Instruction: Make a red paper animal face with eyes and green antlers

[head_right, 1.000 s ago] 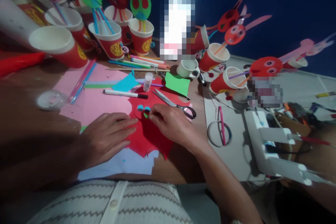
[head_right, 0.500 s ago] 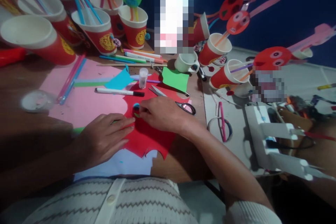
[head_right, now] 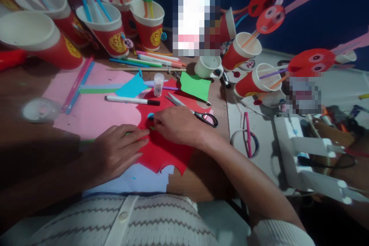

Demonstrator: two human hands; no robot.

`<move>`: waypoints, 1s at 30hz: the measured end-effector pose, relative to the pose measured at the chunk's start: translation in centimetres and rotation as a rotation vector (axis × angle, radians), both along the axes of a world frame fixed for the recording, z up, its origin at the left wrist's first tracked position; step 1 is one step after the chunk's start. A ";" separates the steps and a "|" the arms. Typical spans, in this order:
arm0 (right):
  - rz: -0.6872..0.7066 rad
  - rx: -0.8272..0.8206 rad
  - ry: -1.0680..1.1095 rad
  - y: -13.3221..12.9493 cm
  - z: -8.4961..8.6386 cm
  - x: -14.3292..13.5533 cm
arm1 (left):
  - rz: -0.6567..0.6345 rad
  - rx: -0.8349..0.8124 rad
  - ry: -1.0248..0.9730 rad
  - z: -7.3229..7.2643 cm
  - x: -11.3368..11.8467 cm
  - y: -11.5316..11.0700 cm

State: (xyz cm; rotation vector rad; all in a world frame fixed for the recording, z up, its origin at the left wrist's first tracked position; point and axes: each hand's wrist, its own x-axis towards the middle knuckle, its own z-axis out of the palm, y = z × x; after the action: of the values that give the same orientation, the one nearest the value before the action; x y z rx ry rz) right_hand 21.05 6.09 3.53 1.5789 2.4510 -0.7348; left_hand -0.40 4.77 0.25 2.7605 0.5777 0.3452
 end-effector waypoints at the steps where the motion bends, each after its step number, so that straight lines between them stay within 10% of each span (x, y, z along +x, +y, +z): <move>1: 0.004 -0.001 -0.007 0.0 0.0 0.0 | 0.002 -0.002 -0.003 0.0 0.0 0.0; 30: 0.007 0.029 -0.190 -0.3 1.2 -1.4 | 0.007 -0.025 -0.020 0.0 0.2 0.3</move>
State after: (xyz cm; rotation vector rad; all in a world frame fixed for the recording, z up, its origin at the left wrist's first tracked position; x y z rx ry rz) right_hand 19.65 5.76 4.70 1.5703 2.3394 -0.5243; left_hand -0.22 5.06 0.26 2.7290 0.5836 0.3639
